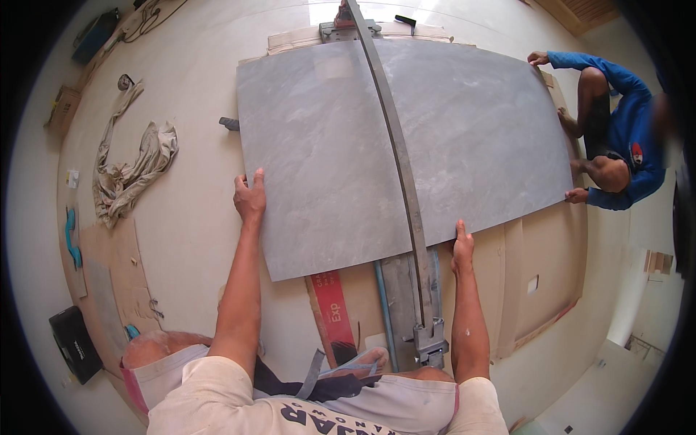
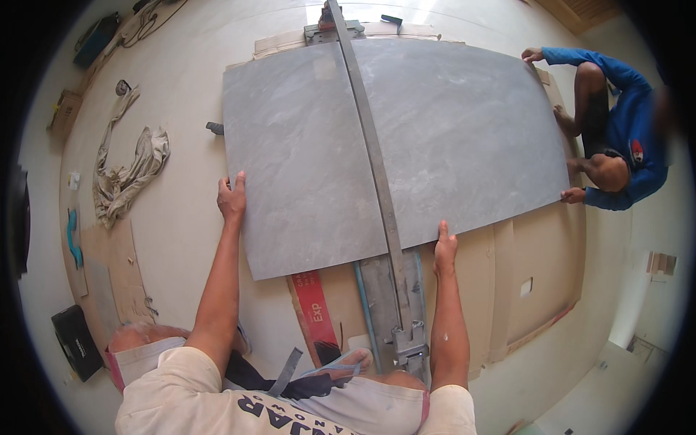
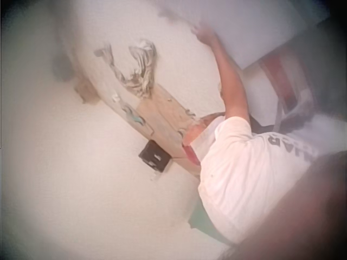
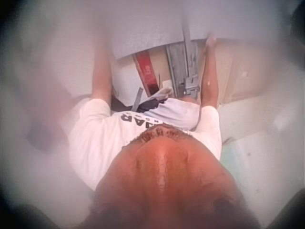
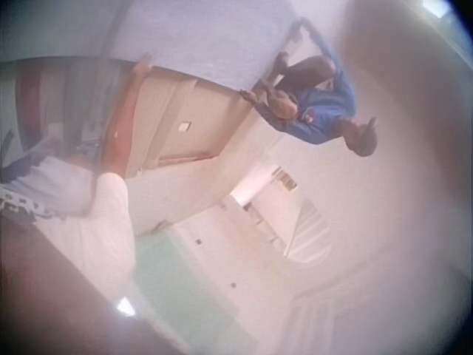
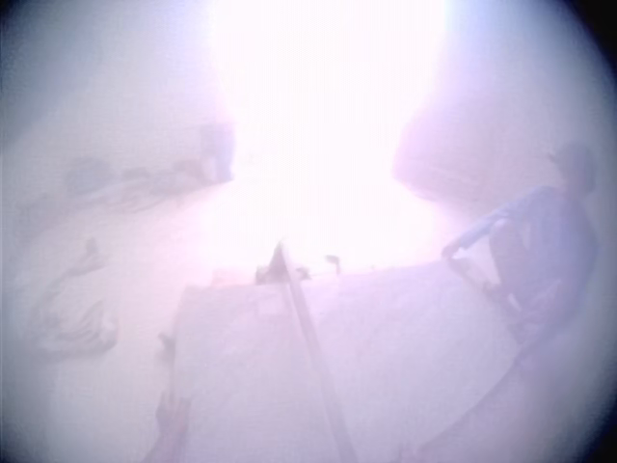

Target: The person measures and marks a large ceramic tile using a tape measure and a pencil. They then carry the tile with a coworker to a manual tile cutter, position it, and score the surface. The person snaps the tile along the scored line and measures the resulting piece.

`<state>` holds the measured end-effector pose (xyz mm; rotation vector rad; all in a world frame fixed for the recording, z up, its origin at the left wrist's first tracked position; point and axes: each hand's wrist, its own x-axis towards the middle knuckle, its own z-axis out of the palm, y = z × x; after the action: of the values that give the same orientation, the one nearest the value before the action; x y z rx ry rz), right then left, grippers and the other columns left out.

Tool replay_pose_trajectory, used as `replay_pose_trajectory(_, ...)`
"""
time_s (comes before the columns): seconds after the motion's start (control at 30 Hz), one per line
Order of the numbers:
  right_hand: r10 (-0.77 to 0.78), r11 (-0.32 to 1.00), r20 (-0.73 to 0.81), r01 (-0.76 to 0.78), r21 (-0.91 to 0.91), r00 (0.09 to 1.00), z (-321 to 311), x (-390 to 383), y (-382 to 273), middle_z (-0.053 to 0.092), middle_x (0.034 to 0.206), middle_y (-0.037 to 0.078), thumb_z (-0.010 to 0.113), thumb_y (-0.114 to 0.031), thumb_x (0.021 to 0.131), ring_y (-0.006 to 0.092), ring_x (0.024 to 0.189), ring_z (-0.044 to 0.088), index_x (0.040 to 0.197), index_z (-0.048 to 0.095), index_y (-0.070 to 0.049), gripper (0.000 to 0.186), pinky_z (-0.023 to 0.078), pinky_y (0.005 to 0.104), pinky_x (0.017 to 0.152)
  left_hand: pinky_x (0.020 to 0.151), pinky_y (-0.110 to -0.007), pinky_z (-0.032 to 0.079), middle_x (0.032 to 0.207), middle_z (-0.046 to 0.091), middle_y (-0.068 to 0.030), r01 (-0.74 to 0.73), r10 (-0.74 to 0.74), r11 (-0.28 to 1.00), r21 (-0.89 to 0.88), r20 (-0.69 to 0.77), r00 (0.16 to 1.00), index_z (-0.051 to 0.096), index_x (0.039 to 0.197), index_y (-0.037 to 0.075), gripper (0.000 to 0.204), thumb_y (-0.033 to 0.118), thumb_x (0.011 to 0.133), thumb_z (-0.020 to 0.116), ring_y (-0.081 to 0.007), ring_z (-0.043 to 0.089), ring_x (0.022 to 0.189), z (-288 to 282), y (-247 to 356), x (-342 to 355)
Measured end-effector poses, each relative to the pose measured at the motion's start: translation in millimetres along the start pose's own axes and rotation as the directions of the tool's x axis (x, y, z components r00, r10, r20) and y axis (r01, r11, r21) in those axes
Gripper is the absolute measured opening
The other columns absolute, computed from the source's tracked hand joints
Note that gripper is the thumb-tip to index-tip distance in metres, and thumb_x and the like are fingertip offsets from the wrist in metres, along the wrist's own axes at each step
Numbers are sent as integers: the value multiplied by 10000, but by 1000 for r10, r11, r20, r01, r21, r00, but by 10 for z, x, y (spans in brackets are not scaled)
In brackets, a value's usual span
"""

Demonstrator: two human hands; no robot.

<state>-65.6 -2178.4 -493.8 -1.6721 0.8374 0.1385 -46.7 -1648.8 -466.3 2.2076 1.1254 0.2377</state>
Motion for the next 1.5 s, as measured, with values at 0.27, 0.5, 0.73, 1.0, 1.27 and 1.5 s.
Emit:
replay_pose_trajectory(0.27,163,984,90,-168,59,983,-147,179,63,626,1056,36,598,-530,933,164,952,577,1169,564,-52,535,474,380,792,846,-431,494,948,686,-168,-52,54,997,51,-48,997,623,1012,12,559,557,889,599,-338,653,921,65,122,421)
replay_pose_trajectory(0.5,114,993,50,-111,-49,992,-118,94,-6,600,1200,90,574,-520,949,212,1095,552,1251,528,6,609,440,395,927,712,-459,474,810,678,-184,-188,186,982,-8,-81,979,658,785,15,538,508,954,526,-348,649,797,157,313,1767)
replay_pose_trajectory(0.73,82,993,3,-82,83,997,-1,-76,-43,439,1420,174,545,-469,984,225,1315,393,1379,370,96,711,271,367,1131,603,-484,431,641,540,-179,-497,487,861,107,-457,745,490,617,0,542,401,980,532,-375,528,628,612,87,2293)
replay_pose_trajectory(1.0,132,977,-13,-128,168,991,44,-148,-88,444,1419,148,518,-413,1010,218,1317,397,1404,353,47,628,264,365,1141,670,-385,438,785,482,-83,-397,362,918,-15,-383,850,452,839,37,416,407,944,610,-242,478,691,548,159,2220)
replay_pose_trajectory(1.27,179,964,62,-188,189,982,62,-208,-245,469,1389,109,464,-397,1034,214,1297,412,1352,420,-6,506,257,384,1144,728,-375,447,884,518,-118,-423,389,906,-30,-334,858,504,943,2,450,450,974,528,-254,508,791,548,177,2252)
replay_pose_trajectory(1.5,204,955,-5,-198,222,979,131,-193,-304,476,1374,119,486,-368,1031,213,1286,424,1343,407,12,498,274,377,1131,743,-386,443,905,529,-135,-414,385,909,-39,-303,872,510,959,-7,501,492,982,476,-277,522,834,538,209,2231)
